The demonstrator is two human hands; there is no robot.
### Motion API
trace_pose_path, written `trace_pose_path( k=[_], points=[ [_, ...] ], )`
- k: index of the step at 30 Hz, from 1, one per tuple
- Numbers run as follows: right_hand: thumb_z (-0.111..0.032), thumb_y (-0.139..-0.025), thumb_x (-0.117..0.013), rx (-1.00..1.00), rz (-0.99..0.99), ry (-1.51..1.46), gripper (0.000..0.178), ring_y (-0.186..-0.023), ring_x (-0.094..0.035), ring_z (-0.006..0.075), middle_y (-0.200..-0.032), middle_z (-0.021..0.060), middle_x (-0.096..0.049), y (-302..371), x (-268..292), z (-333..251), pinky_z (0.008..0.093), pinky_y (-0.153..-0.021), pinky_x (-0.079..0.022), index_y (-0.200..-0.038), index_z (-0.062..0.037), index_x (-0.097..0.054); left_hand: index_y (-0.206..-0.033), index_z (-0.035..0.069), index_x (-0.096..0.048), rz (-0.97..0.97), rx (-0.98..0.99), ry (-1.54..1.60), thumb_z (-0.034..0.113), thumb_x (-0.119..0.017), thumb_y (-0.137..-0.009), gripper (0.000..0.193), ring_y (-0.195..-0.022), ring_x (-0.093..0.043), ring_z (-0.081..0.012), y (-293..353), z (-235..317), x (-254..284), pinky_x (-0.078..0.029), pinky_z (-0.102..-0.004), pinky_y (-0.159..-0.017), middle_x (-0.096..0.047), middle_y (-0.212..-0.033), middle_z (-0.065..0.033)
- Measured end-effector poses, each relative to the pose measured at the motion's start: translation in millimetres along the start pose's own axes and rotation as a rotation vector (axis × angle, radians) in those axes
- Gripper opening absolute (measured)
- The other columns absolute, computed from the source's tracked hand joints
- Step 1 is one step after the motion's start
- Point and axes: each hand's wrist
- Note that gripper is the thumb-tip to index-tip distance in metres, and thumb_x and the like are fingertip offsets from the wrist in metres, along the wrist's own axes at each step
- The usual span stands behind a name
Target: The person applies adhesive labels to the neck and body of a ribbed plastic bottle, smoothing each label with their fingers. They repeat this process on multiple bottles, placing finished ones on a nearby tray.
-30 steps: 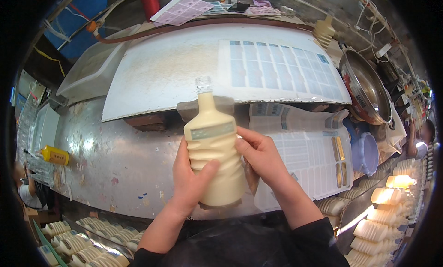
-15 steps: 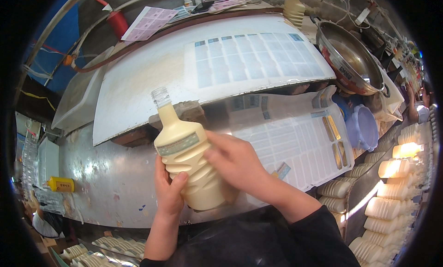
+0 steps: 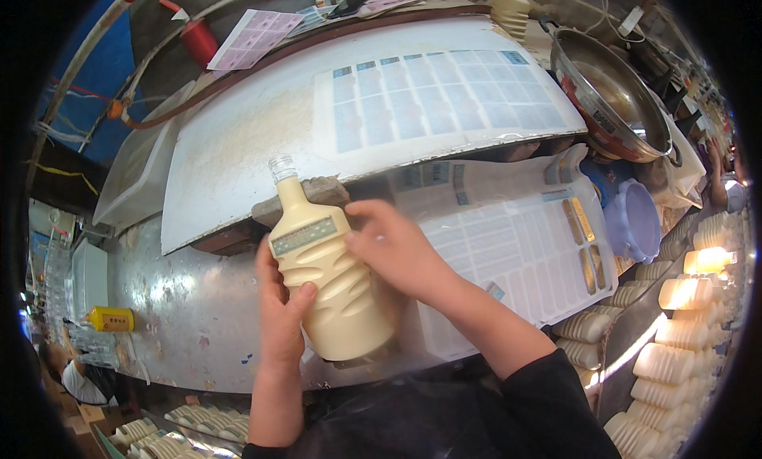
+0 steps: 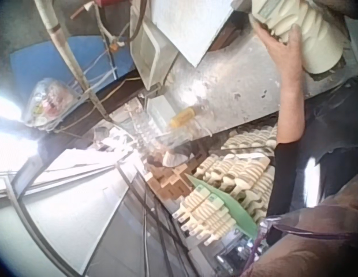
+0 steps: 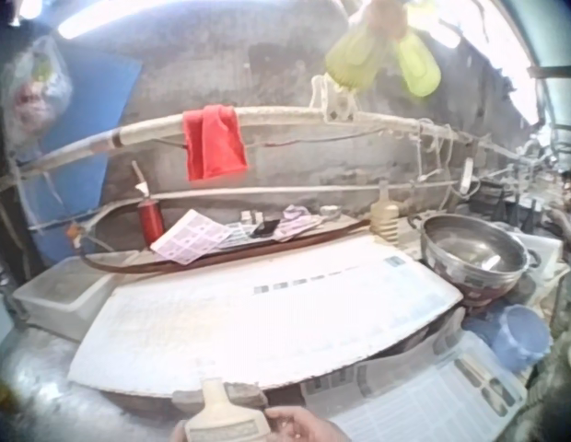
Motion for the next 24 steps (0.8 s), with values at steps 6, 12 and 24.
trace_pose_path(
  k=[6, 12, 24],
  points=[
    [-0.026, -0.104, -0.064, -0.053, 0.009, -0.121, 0.032, -0.092, -0.061, 0.0057, -0.1, 0.0026, -0.068, -19.8, -5.4, -9.1, 0.0243, -0.079, -0.05, -0.124, -0.0023, -0.056, -0.139, 0.002, -0.053, 0.029, 0.025, 0.149, 0.016, -0.055, -0.104, 0.037, -0.121, -0.055, -0.0179, -28.1, -1.4, 15.8, -0.045, -0.0337, -0.104, -0.06, -0.129, -0.0107],
    [-0.024, -0.103, -0.065, -0.098, 0.041, -0.069, 0.026, -0.083, -0.062, 0.0053, -0.092, 0.0023, -0.068, -21.0, -11.1, -13.5, 0.0225, -0.074, -0.05, -0.116, -0.0041, -0.055, -0.128, 0.004, -0.058, 0.063, 0.066, 0.272, 0.016, -0.054, -0.108, 0.023, -0.107, -0.064, -0.0145, -33.8, -6.4, 7.4, -0.054, -0.0304, -0.095, -0.066, -0.117, -0.0067],
    [-0.024, -0.101, -0.068, -0.158, 0.039, -0.155, 0.025, -0.08, -0.061, 0.0037, -0.089, 0.0011, -0.067, -21.5, -8.0, -22.1, 0.0208, -0.07, -0.048, -0.114, -0.0059, -0.056, -0.129, 0.003, -0.057, 0.059, 0.095, 0.31, 0.011, -0.058, -0.105, 0.026, -0.11, -0.058, -0.0144, -35.0, -7.8, 7.0, -0.049, -0.0305, -0.097, -0.061, -0.125, -0.0085]
  ],
)
Point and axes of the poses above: each hand's wrist, its own y-axis away from the middle knuckle, its own x-axis out of the back of the hand, z = x × y
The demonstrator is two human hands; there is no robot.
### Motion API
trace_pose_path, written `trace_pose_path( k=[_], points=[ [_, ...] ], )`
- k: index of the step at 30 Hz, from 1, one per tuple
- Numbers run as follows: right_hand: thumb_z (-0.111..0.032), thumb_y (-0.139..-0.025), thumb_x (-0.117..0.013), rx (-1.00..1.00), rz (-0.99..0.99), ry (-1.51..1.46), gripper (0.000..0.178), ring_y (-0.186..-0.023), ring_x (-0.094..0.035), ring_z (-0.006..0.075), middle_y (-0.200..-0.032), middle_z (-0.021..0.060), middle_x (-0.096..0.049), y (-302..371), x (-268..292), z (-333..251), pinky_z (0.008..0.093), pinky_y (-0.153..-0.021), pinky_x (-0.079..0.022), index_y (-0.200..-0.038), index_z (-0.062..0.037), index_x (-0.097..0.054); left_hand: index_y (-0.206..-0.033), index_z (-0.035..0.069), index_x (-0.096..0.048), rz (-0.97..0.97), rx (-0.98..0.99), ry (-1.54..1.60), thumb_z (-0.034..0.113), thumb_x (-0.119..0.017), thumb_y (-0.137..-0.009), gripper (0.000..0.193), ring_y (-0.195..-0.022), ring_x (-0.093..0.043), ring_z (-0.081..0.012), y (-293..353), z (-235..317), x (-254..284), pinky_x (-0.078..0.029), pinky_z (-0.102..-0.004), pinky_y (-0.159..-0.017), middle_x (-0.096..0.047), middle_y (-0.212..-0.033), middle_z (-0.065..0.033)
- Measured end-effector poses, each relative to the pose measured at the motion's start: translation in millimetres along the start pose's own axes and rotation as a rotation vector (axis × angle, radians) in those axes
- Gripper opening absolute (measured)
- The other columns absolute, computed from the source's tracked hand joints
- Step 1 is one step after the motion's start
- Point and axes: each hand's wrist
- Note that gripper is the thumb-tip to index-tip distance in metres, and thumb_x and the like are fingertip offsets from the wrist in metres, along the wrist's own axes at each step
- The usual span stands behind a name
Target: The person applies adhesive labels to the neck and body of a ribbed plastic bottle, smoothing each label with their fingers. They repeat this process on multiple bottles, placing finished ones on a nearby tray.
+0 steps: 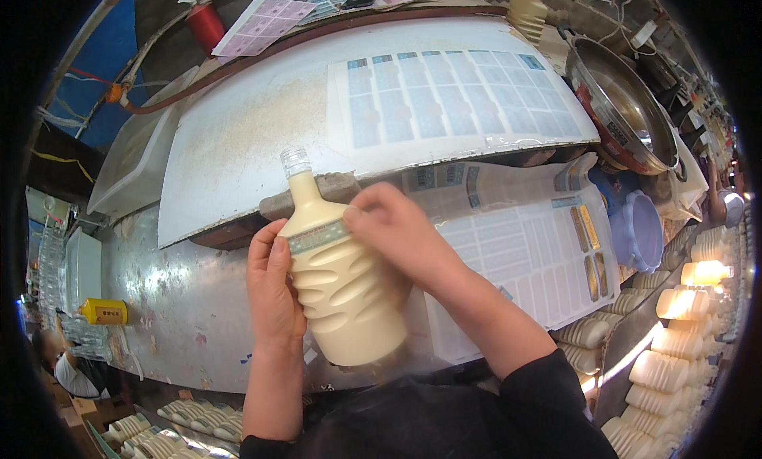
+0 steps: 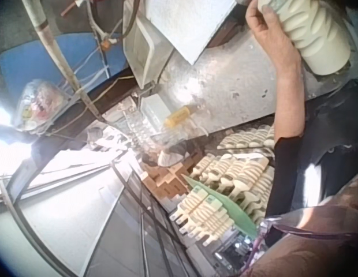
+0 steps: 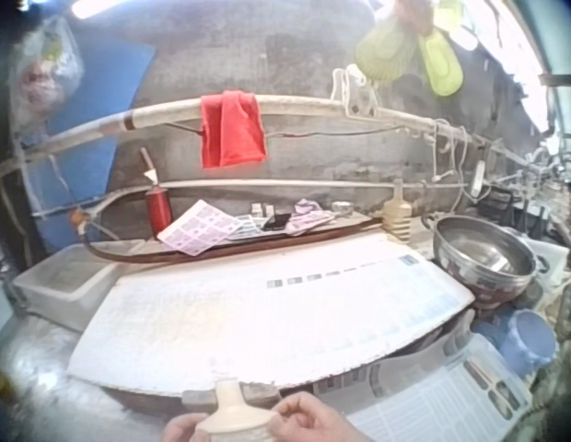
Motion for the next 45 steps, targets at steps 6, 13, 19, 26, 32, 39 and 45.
trace_pose_path(
  k=[6, 13, 19, 26, 32, 39, 45],
  points=[
    [-0.031, -0.096, -0.072, 0.048, 0.045, 0.062, 0.033, -0.087, -0.063, 0.0129, -0.094, 0.0082, -0.069, -4.9, -2.4, 9.5, 0.0296, -0.075, -0.052, -0.112, -0.0042, -0.061, -0.13, 0.003, -0.056, -0.015, -0.019, -0.02, 0.012, -0.058, -0.105, 0.027, -0.11, -0.058, -0.014, 1.3, 0.5, -0.1, -0.049, -0.0305, -0.097, -0.061, -0.124, -0.0083],
    [-0.029, -0.098, -0.071, 0.05, 0.045, 0.002, 0.03, -0.084, -0.062, 0.0099, -0.091, 0.0054, -0.068, -3.9, -5.2, 10.6, 0.0267, -0.073, -0.051, -0.111, -0.0044, -0.059, -0.131, 0.004, -0.054, -0.012, -0.019, -0.016, 0.013, -0.057, -0.105, 0.028, -0.109, -0.057, -0.0137, 1.9, -1.4, 0.3, -0.048, -0.0304, -0.097, -0.06, -0.124, -0.0084],
    [-0.028, -0.106, -0.057, 0.105, 0.096, 0.068, 0.026, -0.078, -0.058, 0.0045, -0.088, -0.0033, -0.063, -3.7, 5.2, 3.3, 0.019, -0.071, -0.047, -0.109, -0.0043, -0.066, -0.131, 0.004, -0.053, -0.042, 0.0, -0.006, 0.025, -0.05, -0.11, 0.03, -0.109, -0.063, -0.0161, 2.2, -1.7, -1.7, -0.054, -0.0331, -0.097, -0.064, -0.121, -0.0079],
    [-0.017, -0.091, -0.069, 0.336, 0.121, 0.007, 0.036, -0.098, -0.066, 0.0158, -0.106, 0.0097, -0.071, 0.3, -11.9, -45.7, 0.03, -0.086, -0.053, -0.122, 0.0015, -0.064, -0.138, 0.007, -0.046, -0.205, -0.046, 0.14, 0.052, -0.039, -0.11, 0.053, -0.122, -0.057, -0.0202, 5.4, -0.1, 2.6, -0.046, -0.0383, -0.108, -0.057, -0.131, -0.0086],
    [-0.013, -0.097, -0.057, 0.772, 0.251, 0.684, 0.033, -0.103, -0.067, 0.0363, -0.112, 0.0221, -0.065, -11.1, -66.1, -37.0, 0.0432, -0.092, -0.052, -0.127, -0.0003, -0.052, -0.135, 0.007, -0.043, -0.084, 0.038, -0.159, 0.038, -0.06, -0.104, 0.047, -0.118, -0.055, -0.0185, 3.6, 6.6, -7.1, -0.048, -0.034, -0.1, -0.053, -0.132, -0.0115],
    [-0.012, -0.102, -0.056, 0.687, 0.364, 0.613, 0.032, -0.104, -0.064, 0.026, -0.118, 0.0161, -0.064, -24.6, -8.1, -6.8, 0.0368, -0.092, -0.05, -0.132, -0.0023, -0.051, -0.132, 0.006, -0.052, -0.048, 0.022, -0.007, 0.018, -0.051, -0.109, 0.026, -0.11, -0.06, -0.0145, 1.8, -1.4, 1.2, -0.051, -0.0311, -0.097, -0.062, -0.122, -0.007],
    [-0.01, -0.102, -0.055, 0.704, 0.309, 0.466, 0.033, -0.105, -0.06, 0.0191, -0.115, 0.0114, -0.062, -21.1, -7.3, -20.2, 0.0325, -0.094, -0.048, -0.133, -0.0011, -0.05, -0.147, 0.004, -0.042, -0.124, 0.034, 0.085, 0.025, -0.055, -0.107, 0.047, -0.124, -0.057, -0.0196, 6.6, -5.9, 8.3, -0.048, -0.0369, -0.106, -0.057, -0.135, -0.0094]
  ],
)
Point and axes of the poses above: each hand's wrist, its own y-axis away from the middle knuckle, its own x-axis out of the back of the hand, z = x × y
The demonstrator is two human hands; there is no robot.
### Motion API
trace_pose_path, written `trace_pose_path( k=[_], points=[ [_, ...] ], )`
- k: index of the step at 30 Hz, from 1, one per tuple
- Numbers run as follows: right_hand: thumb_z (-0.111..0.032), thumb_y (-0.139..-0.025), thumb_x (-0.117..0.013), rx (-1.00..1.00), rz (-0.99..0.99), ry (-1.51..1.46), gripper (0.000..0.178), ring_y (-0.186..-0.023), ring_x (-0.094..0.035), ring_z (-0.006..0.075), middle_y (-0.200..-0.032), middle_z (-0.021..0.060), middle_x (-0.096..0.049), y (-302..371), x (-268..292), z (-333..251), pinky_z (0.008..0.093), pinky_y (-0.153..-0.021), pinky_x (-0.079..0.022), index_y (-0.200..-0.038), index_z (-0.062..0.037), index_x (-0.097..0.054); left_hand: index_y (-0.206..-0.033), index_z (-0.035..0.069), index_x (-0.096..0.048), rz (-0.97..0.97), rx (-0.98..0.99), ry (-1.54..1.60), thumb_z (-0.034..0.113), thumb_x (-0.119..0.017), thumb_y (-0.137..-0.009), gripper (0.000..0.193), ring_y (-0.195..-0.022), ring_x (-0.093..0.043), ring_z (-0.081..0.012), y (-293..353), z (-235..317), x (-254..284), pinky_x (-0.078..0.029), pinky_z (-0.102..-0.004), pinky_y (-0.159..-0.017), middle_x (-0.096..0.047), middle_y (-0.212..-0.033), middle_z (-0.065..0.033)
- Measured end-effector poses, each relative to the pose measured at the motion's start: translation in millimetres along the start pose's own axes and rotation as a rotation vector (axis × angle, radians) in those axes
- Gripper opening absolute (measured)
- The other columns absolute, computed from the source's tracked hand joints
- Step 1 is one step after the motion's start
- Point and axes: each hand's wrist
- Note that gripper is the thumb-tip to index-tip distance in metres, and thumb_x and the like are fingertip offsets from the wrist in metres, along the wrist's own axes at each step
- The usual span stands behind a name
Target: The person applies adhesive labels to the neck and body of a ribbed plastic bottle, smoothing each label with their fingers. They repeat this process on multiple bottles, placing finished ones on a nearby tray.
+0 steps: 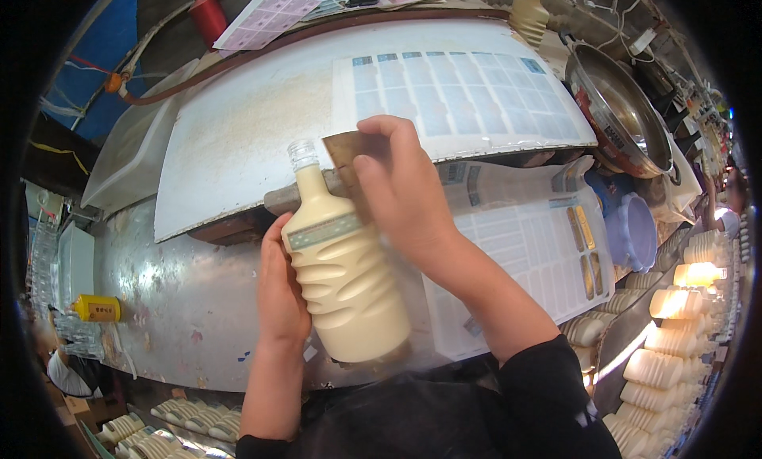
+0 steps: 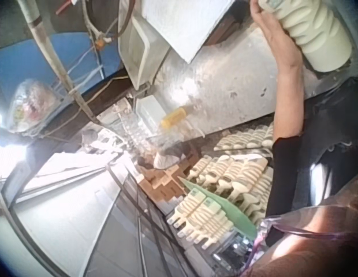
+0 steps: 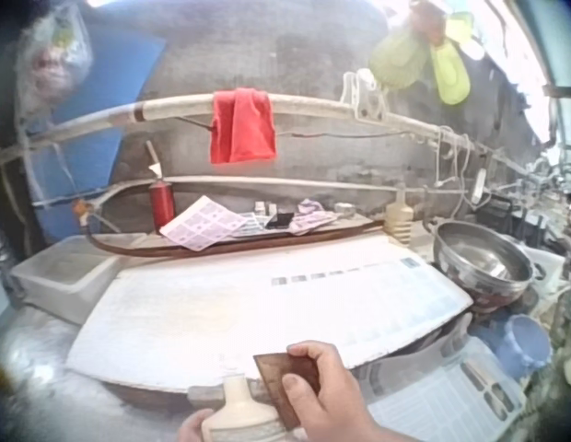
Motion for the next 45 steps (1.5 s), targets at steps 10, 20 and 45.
trace_pose_path(
  k=[10, 20, 45],
  points=[
    [-0.007, -0.098, -0.044, -0.099, -0.089, 0.046, 0.036, -0.121, -0.058, 0.0404, -0.13, 0.0265, -0.056, 3.3, -6.6, -23.4, 0.0451, -0.105, -0.044, -0.132, 0.003, -0.048, -0.157, 0.001, -0.021, -0.088, -0.031, -0.414, 0.01, -0.073, -0.083, 0.091, -0.132, -0.051, -0.0271, 12.3, 4.8, -11.0, -0.044, -0.0418, -0.111, -0.046, -0.145, -0.021],
    [-0.003, -0.094, -0.051, -0.005, -0.252, 0.314, 0.036, -0.109, -0.057, 0.0427, -0.12, 0.0211, -0.054, 9.0, -50.4, -67.6, 0.0469, -0.093, -0.049, -0.129, -0.003, -0.048, -0.152, -0.003, -0.03, -0.008, -0.215, -0.759, 0.024, -0.081, -0.082, 0.09, -0.135, -0.046, -0.0417, 16.1, 2.0, -20.2, -0.039, -0.048, -0.112, -0.045, -0.144, -0.0256],
    [-0.008, -0.099, -0.051, 0.119, -0.074, 0.178, 0.033, -0.117, -0.057, 0.0419, -0.128, 0.0214, -0.056, 6.8, -1.2, 27.8, 0.0455, -0.1, -0.047, -0.132, -0.0032, -0.05, -0.129, 0.002, -0.048, 0.023, -0.083, -0.366, 0.031, -0.053, -0.106, 0.037, -0.106, -0.058, -0.0175, -10.8, -2.9, -8.2, -0.048, -0.034, -0.095, -0.061, -0.117, -0.0124]
  ],
)
Point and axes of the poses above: each hand's wrist, its own y-axis away from the middle knuckle, its own x-axis out of the back of the hand, z = x × y
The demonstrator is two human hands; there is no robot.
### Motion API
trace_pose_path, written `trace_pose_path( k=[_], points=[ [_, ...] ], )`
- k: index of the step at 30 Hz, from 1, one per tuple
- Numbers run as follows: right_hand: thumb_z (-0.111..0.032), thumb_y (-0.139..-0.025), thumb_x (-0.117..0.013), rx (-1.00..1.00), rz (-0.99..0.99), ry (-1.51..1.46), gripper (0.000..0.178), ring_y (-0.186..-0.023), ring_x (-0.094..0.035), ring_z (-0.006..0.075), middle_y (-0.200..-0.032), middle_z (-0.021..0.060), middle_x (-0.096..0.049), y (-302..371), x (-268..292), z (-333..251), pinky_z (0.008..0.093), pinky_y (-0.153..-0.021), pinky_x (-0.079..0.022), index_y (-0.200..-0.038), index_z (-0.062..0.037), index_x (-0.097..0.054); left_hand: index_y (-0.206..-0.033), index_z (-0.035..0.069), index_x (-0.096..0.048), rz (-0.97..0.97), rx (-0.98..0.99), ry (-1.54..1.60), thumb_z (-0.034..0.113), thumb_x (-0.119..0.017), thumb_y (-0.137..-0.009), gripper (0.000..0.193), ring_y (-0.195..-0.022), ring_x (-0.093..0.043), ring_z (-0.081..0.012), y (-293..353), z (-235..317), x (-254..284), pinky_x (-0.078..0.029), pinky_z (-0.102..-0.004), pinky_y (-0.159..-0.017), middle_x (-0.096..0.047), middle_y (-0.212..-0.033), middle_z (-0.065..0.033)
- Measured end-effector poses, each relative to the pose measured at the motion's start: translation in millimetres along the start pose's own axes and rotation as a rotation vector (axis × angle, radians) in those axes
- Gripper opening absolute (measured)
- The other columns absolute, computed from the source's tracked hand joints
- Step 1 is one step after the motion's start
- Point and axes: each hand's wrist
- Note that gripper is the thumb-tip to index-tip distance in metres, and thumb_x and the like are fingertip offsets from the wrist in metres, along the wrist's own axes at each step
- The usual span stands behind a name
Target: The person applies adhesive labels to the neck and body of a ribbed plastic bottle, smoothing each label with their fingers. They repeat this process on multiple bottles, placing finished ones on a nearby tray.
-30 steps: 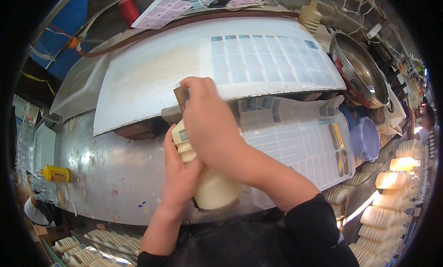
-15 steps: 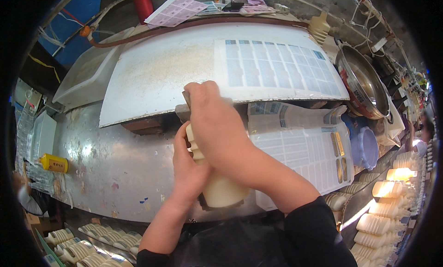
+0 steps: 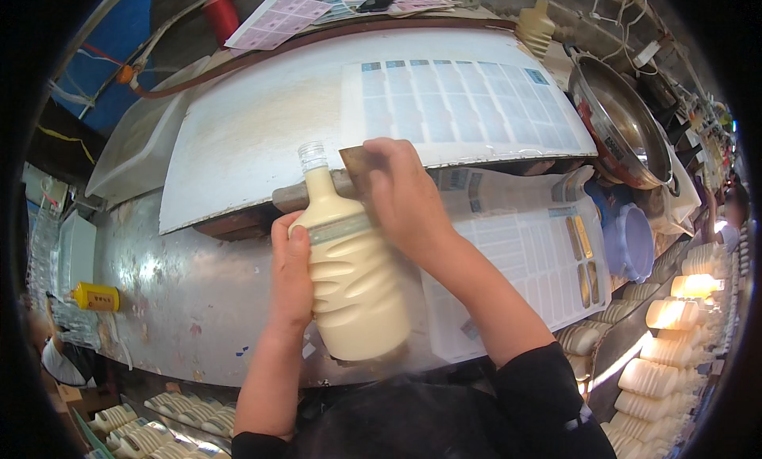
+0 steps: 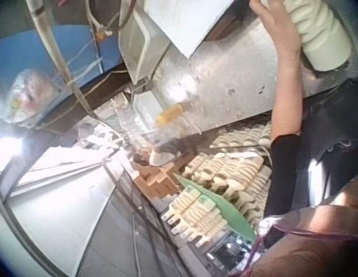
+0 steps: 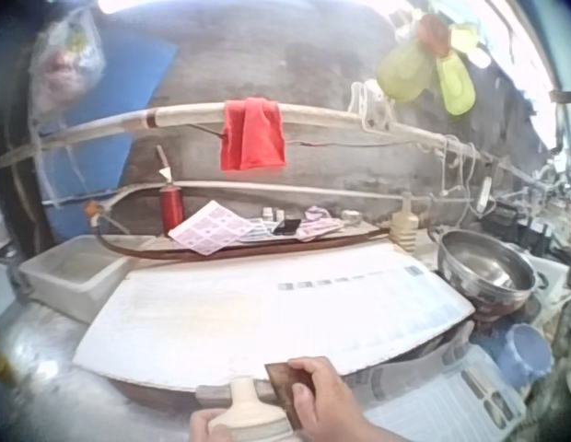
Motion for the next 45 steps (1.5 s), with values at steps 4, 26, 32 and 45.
trace_pose_path(
  k=[4, 26, 32, 45],
  points=[
    [-0.012, -0.105, -0.05, -0.064, 0.042, -0.043, 0.035, -0.114, -0.058, 0.0266, -0.124, 0.015, -0.057, 6.8, -5.0, 6.5, 0.0365, -0.101, -0.046, -0.139, -0.0017, -0.046, -0.128, 0.003, -0.051, 0.004, -0.026, -0.051, 0.03, -0.047, -0.109, 0.033, -0.107, -0.055, -0.0167, -0.3, -0.5, 2.8, -0.045, -0.034, -0.099, -0.06, -0.117, -0.0103],
    [-0.037, -0.095, -0.071, -0.673, -0.332, -0.645, 0.049, -0.103, -0.066, 0.0171, -0.11, 0.013, -0.073, 21.8, 6.9, -4.4, 0.0317, -0.09, -0.052, -0.122, 0.0044, -0.07, -0.161, 0.0, -0.024, 0.006, -0.319, -0.889, 0.026, -0.073, -0.08, 0.098, -0.138, -0.04, -0.0437, 54.9, 7.6, -6.7, -0.025, -0.0534, -0.118, -0.045, -0.148, -0.0276],
    [-0.037, -0.097, -0.069, -0.822, -0.422, -0.689, 0.05, -0.098, -0.066, 0.0155, -0.109, 0.0122, -0.072, 14.4, 19.4, -13.1, 0.0317, -0.086, -0.054, -0.121, 0.0067, -0.069, -0.161, -0.002, -0.02, 0.024, -0.305, -0.925, 0.028, -0.072, -0.08, 0.101, -0.134, -0.044, -0.0435, 54.1, 8.1, -8.3, -0.027, -0.053, -0.116, -0.048, -0.145, -0.0279],
    [-0.016, -0.098, -0.061, -0.73, -0.125, -0.782, 0.018, -0.087, -0.062, 0.0125, -0.1, 0.0033, -0.068, 17.3, 37.4, -9.3, 0.0315, -0.082, -0.052, -0.108, -0.0038, -0.069, -0.157, -0.002, -0.026, 0.041, -0.029, -0.189, 0.013, -0.075, -0.08, 0.092, -0.119, -0.063, -0.0335, 58.7, -6.2, 1.2, -0.051, -0.044, -0.101, -0.059, -0.132, -0.022]
  ],
)
Point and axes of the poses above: each hand's wrist, its own y-axis away from the middle knuckle, its own x-axis out of the back of the hand, z = x × y
